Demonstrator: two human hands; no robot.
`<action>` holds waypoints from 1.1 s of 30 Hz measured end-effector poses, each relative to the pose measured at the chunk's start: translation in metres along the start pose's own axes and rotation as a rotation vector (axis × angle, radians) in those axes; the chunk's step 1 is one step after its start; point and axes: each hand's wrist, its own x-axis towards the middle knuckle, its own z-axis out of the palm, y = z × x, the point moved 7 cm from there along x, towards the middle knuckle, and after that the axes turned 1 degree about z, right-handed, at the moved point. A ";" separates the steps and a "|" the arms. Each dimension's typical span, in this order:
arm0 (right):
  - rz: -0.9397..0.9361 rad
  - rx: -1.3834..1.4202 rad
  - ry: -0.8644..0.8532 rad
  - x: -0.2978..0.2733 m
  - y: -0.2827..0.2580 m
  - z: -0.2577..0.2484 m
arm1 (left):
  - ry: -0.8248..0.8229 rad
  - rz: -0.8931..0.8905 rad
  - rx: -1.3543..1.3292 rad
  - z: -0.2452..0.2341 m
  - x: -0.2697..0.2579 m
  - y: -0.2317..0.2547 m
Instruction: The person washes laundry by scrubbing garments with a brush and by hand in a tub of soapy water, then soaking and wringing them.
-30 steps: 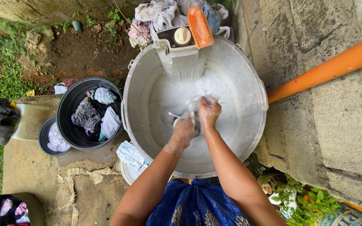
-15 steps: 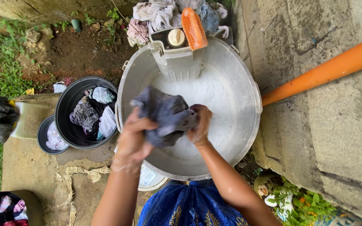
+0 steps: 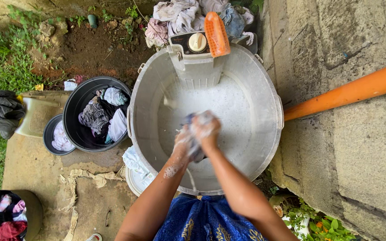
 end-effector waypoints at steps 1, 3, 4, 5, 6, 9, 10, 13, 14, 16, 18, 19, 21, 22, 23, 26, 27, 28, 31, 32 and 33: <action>-0.050 -0.122 0.075 0.019 0.014 -0.017 | 0.204 -0.052 0.158 -0.003 0.007 -0.004; -0.099 -0.246 0.148 0.021 0.023 -0.026 | 0.409 -0.104 0.314 -0.019 0.011 -0.010; -0.167 -0.188 0.071 0.003 0.014 -0.017 | 0.250 0.026 0.203 -0.013 0.019 -0.008; -0.240 -0.130 -0.007 -0.015 -0.001 -0.007 | 0.086 0.160 0.089 -0.005 0.026 -0.001; -0.313 -0.071 -0.085 -0.033 -0.020 0.000 | 0.084 0.165 0.086 -0.008 0.031 0.004; -0.325 -0.003 -0.149 -0.051 -0.059 -0.014 | -0.303 0.048 -0.309 0.009 0.013 0.021; -0.272 0.015 -0.128 -0.045 -0.062 -0.024 | -0.185 0.055 0.026 0.000 0.007 0.027; 0.005 -0.095 0.089 0.026 -0.042 -0.084 | -0.047 0.192 0.412 -0.032 -0.022 0.088; 0.266 0.400 0.262 0.043 -0.018 -0.112 | -0.082 0.237 0.346 -0.042 -0.036 0.114; 0.209 0.288 0.352 0.065 -0.024 -0.165 | -0.119 0.284 0.298 -0.051 -0.060 0.156; 0.041 0.326 0.271 0.084 -0.040 -0.177 | -0.123 0.283 0.319 -0.056 -0.081 0.185; 0.002 0.383 0.198 0.090 -0.048 -0.176 | -0.188 0.318 0.358 -0.052 -0.091 0.199; -0.038 0.440 0.121 0.095 -0.071 -0.178 | -0.254 0.356 0.394 -0.043 -0.104 0.210; -0.002 0.437 0.111 0.097 -0.082 -0.181 | -0.262 0.364 0.444 -0.038 -0.110 0.217; 0.033 0.436 0.103 0.098 -0.091 -0.181 | -0.271 0.373 0.496 -0.032 -0.117 0.224; -0.018 0.421 0.127 0.105 -0.128 -0.191 | -0.160 0.294 0.634 -0.021 -0.131 0.231; -0.021 0.421 0.125 0.104 -0.138 -0.196 | -0.161 0.298 0.633 -0.017 -0.136 0.232; -0.035 0.410 0.064 0.104 -0.151 -0.199 | -0.222 0.283 0.607 -0.012 -0.140 0.230; -0.057 0.391 0.009 0.101 -0.180 -0.200 | -0.369 0.294 0.529 -0.008 -0.147 0.235; -0.064 0.386 0.013 0.100 -0.190 -0.200 | -0.452 0.322 0.477 -0.006 -0.147 0.237; -0.067 0.386 0.018 0.099 -0.198 -0.199 | -0.457 0.321 0.480 -0.010 -0.141 0.235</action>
